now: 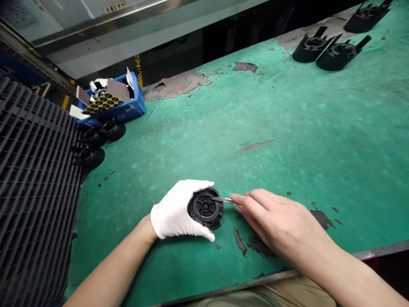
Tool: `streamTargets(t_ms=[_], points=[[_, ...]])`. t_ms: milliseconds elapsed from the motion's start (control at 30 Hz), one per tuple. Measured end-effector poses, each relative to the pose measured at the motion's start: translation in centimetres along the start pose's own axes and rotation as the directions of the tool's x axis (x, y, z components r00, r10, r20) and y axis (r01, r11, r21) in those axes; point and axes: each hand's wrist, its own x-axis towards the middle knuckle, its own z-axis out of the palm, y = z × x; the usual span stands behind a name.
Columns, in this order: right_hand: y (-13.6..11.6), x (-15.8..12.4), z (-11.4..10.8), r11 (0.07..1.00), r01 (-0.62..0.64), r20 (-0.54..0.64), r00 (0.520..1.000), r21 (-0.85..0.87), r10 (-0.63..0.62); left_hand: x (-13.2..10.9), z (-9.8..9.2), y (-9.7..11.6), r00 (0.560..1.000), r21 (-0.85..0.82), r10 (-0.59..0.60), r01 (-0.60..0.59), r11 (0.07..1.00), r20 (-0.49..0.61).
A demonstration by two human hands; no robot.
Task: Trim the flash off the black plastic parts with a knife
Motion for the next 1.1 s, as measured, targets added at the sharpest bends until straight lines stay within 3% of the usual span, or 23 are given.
streamTargets(t_ms=[233,500,733,1100], points=[[0.0,0.5,0.3,1.0,0.026,-0.002,1.0,-0.001,-0.026,0.2,0.0,0.0,0.999,0.001,-0.036,0.036,0.999,0.011],[0.6,1.0,0.0,0.981,0.14,0.041,0.99,-0.135,-0.136,-0.1,0.2,-0.1,0.999,0.011,-0.053,0.053,0.999,0.0],[1.9,1.2,0.1,0.993,0.121,0.056,0.991,-0.012,-0.12,0.1,0.0,0.1,0.996,-0.013,-0.082,0.082,0.997,0.03],[2.7,1.6,0.6,0.986,0.164,0.081,0.983,0.025,-0.165,0.3,-0.2,0.5,0.993,-0.033,-0.102,0.104,0.994,0.066]])
